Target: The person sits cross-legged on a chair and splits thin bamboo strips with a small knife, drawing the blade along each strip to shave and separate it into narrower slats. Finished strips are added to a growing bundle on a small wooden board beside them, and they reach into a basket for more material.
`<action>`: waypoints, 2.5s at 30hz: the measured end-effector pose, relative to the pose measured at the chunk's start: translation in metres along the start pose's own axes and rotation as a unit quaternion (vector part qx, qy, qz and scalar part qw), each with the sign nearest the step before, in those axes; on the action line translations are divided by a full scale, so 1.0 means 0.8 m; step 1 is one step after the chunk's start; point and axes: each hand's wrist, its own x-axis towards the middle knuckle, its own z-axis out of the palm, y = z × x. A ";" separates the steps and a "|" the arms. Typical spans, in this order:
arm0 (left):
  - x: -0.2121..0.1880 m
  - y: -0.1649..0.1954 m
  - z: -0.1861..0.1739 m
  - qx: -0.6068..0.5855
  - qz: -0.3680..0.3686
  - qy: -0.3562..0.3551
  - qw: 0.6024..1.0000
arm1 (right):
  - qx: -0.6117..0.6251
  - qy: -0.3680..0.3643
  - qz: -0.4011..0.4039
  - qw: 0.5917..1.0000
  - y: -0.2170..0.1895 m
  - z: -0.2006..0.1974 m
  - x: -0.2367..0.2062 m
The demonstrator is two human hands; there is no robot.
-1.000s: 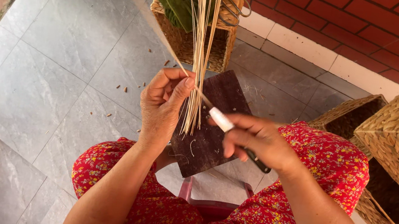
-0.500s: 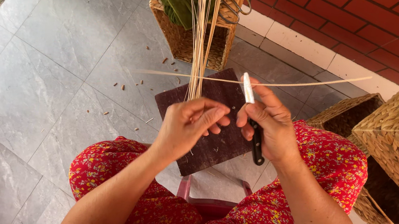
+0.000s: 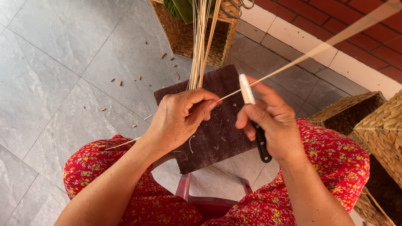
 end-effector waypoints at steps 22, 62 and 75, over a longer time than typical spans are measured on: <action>-0.012 0.018 -0.004 -0.021 -0.016 -0.013 1.000 | 0.063 0.032 -0.021 0.997 -0.021 -0.053 0.006; -0.009 0.019 0.014 -0.005 -0.008 0.011 1.000 | -0.111 -0.055 0.002 0.992 -0.003 -0.002 -0.005; -0.009 0.015 0.005 -0.002 -0.016 -0.026 1.000 | 0.033 0.023 -0.013 0.999 -0.021 -0.056 -0.001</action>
